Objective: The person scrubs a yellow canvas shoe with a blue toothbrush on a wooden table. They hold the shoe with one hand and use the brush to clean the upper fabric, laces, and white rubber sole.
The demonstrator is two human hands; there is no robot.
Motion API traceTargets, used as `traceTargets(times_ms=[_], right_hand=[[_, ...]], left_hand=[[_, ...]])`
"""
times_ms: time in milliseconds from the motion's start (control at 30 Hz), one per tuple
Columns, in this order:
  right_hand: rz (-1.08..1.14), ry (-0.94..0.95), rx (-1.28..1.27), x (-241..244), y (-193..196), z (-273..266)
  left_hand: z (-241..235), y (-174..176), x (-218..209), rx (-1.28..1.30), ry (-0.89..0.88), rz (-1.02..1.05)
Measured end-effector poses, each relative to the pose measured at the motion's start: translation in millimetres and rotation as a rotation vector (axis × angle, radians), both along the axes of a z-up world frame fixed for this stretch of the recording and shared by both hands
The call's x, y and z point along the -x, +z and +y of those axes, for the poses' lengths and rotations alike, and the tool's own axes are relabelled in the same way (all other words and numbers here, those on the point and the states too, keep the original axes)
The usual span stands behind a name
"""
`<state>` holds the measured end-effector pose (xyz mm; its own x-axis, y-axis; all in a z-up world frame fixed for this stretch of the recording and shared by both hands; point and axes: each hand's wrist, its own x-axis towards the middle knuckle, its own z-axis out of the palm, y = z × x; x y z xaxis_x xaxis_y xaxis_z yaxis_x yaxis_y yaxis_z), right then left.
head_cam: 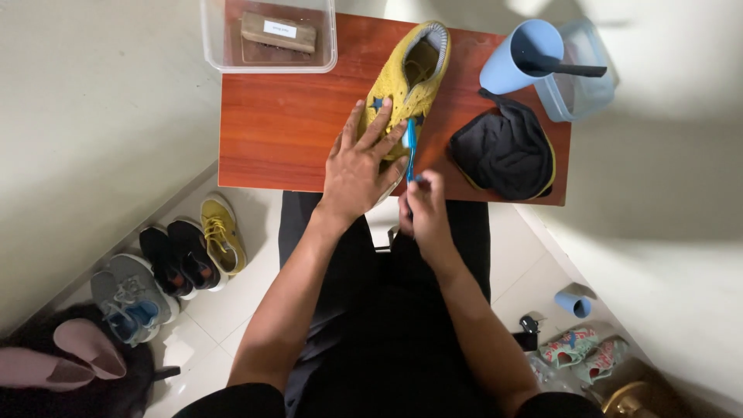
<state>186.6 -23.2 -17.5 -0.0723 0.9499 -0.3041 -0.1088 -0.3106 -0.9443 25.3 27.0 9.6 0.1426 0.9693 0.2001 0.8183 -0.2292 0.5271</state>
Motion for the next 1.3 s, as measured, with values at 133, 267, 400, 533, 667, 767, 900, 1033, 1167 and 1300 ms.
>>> traceTargets(times_ms=[133,267,400,533,667,767,900,1033,1167,1300], right_hand=[[-0.266,-0.009,-0.139,-13,-40,20],[-0.153,0.015,-0.025,-10,-13,-7],[-0.032,0.070,0.088,-8,3,-36],[0.024,0.025,0.020,-10,-4,-12],[-0.070,-0.010,-0.043,-1,19,18],[-0.060,-0.022,-0.030,5,19,17],[-0.107,0.023,0.021,-3,-8,-17],[-0.063,0.061,0.071,-13,-10,-30],[0.002,0.005,0.032,-2,8,-12],[0.061,-0.054,-0.047,6,6,22]], left_hand=[[-2,2,0,-0.010,0.008,0.003],[-6,-12,-2,-0.001,0.067,-0.030],[-6,-12,-2,0.004,0.114,-0.080],[-4,-18,-1,-0.005,0.126,-0.108],[-9,-10,-2,0.116,0.108,-0.114],[-11,-5,0,0.138,0.110,-0.121],[-10,-5,-1,0.156,0.110,-0.111],[-10,-5,-1,0.168,0.104,-0.104],[-9,-10,-3,0.154,0.116,-0.102],[-12,-9,-3,0.110,0.125,-0.107]])
